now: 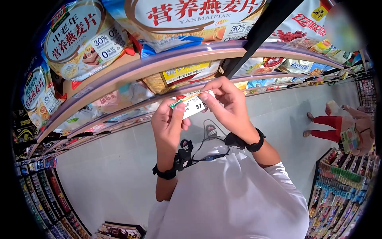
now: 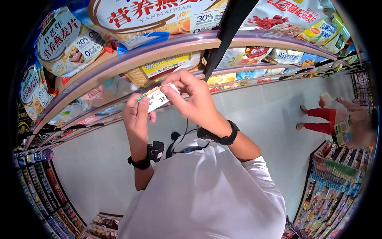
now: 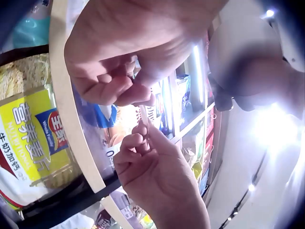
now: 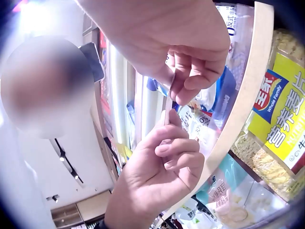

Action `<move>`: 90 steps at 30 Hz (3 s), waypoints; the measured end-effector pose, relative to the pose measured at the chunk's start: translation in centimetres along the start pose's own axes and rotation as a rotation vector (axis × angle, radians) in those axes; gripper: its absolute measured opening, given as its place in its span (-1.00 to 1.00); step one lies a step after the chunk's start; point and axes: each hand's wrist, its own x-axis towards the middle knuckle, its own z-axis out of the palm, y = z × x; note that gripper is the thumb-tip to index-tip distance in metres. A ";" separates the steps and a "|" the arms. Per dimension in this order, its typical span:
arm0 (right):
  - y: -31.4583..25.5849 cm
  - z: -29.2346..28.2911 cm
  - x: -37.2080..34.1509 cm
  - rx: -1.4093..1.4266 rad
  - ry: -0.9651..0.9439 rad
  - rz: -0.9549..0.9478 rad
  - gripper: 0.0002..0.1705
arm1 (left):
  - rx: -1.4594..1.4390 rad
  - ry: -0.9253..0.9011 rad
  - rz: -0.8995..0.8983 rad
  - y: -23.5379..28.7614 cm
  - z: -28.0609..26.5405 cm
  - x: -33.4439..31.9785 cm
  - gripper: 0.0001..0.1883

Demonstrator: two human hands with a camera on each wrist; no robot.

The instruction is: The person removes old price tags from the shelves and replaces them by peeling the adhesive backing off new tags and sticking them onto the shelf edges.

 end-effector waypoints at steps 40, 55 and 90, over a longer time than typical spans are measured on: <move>-2.1 -2.5 -1.7 0.178 0.083 0.197 -0.88 | 0.108 0.119 0.194 1.6 4.1 -2.1 -0.57; 0.2 -1.8 -1.6 0.102 0.135 0.001 -0.74 | 0.001 0.034 0.003 1.2 3.7 -1.8 -0.66; 2.7 -7.8 8.5 -0.501 0.112 -0.506 -0.79 | 0.933 0.129 0.314 -1.3 2.5 7.4 -0.41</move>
